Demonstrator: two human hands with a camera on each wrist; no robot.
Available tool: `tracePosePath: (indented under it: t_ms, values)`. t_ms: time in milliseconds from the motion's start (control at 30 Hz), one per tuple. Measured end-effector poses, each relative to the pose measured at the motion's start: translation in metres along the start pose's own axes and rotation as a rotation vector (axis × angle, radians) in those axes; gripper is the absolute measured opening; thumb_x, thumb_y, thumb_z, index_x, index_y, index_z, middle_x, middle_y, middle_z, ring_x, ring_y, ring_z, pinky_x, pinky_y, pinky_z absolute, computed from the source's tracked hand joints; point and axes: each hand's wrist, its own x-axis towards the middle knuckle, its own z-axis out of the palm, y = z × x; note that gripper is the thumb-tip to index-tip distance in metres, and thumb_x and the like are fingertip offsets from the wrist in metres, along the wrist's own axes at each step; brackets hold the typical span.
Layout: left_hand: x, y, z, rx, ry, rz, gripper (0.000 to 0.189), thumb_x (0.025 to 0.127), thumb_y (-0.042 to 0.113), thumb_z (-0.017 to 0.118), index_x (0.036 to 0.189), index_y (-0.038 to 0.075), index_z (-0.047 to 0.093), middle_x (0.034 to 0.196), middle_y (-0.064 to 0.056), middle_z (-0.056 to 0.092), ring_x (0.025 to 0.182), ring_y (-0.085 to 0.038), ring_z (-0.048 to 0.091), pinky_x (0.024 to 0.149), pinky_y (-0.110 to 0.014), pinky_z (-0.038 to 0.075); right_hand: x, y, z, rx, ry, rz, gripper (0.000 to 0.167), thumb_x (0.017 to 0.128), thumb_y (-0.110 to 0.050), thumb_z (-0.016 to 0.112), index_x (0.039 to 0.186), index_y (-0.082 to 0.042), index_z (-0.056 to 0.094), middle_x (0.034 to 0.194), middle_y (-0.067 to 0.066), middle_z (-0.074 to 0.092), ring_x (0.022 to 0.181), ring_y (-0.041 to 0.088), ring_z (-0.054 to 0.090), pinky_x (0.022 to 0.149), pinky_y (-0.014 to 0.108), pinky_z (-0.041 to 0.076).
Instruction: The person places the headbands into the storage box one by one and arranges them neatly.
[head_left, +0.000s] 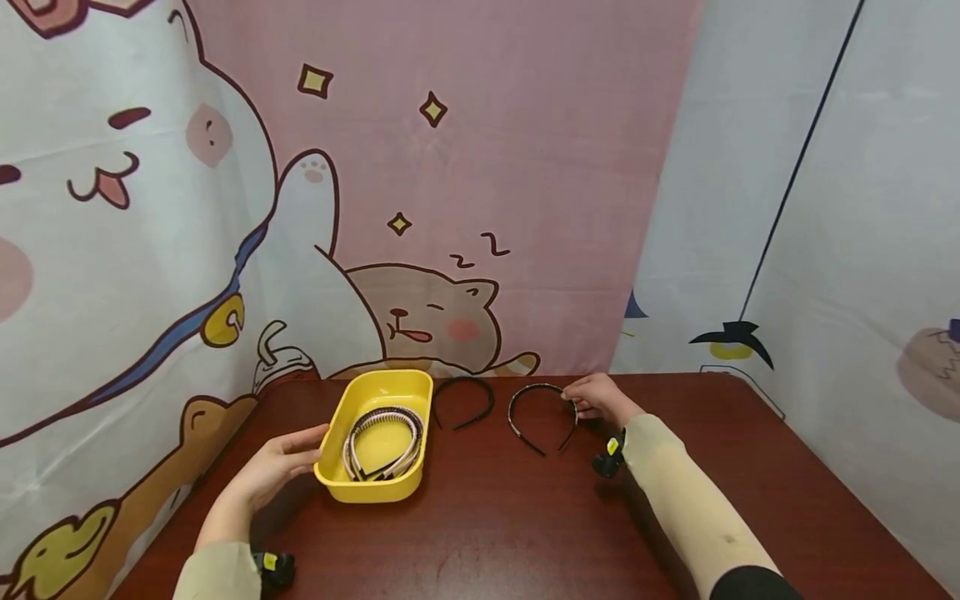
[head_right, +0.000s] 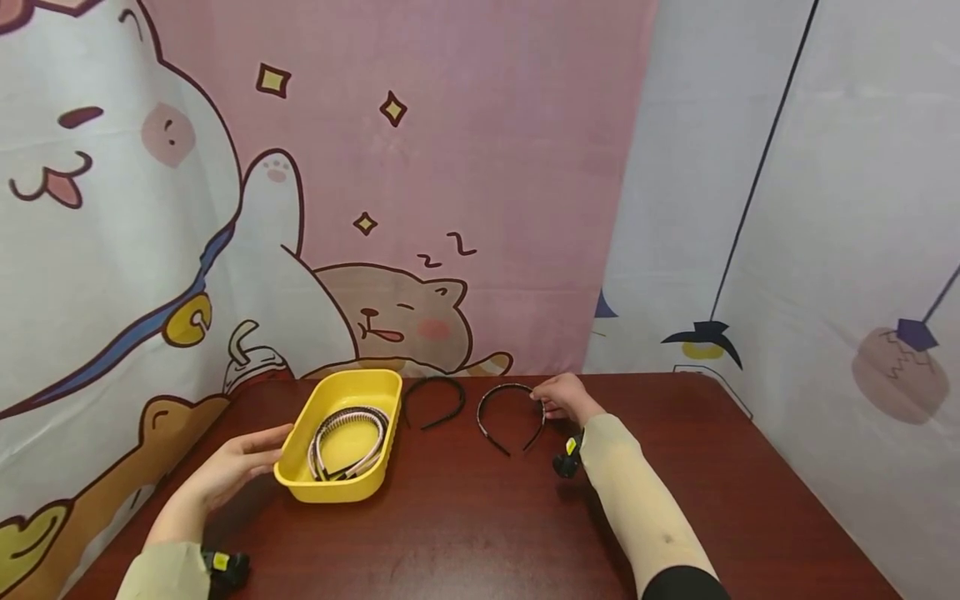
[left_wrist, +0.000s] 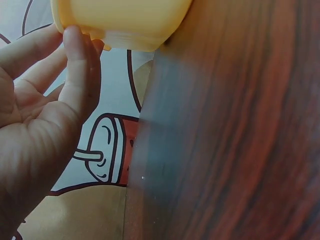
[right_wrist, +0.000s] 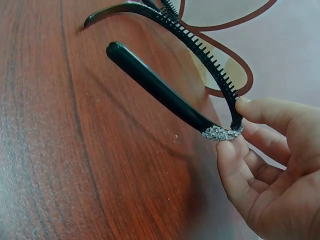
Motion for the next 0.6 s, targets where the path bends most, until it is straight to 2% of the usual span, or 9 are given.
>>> tracePosePath:
  t_ms: [200,433,600]
  values:
    - [-0.002,0.0,-0.001,-0.002,-0.02,0.028,0.059,0.096,0.007,0.057,0.146,-0.011,0.03,0.146,-0.033,0.033,0.114,-0.018,0.059,0.088,-0.028,0.051,-0.002,-0.005,-0.002,-0.007,-0.001,-0.009,0.036,0.092,-0.015,0.065,0.118,0.01,0.064,0.095,0.015,0.064,0.066,0.016,0.058,0.065,0.034,0.057]
    - [-0.003,0.001,-0.001,-0.008,-0.029,0.046,0.059,0.097,0.007,0.057,0.145,-0.011,0.03,0.146,-0.033,0.033,0.113,-0.016,0.059,0.087,-0.028,0.051,-0.001,-0.012,-0.003,0.024,-0.001,-0.023,0.033,0.09,-0.013,0.066,0.114,0.01,0.064,0.081,0.006,0.06,0.067,0.016,0.06,0.063,0.034,0.056]
    - [-0.003,0.002,-0.001,-0.003,-0.021,0.042,0.058,0.096,0.007,0.057,0.145,-0.011,0.031,0.146,-0.033,0.034,0.112,-0.015,0.059,0.087,-0.028,0.051,-0.002,-0.019,-0.005,0.02,-0.003,-0.026,0.037,0.091,-0.013,0.066,0.119,0.011,0.062,0.079,0.004,0.058,0.064,0.013,0.058,0.068,0.037,0.057]
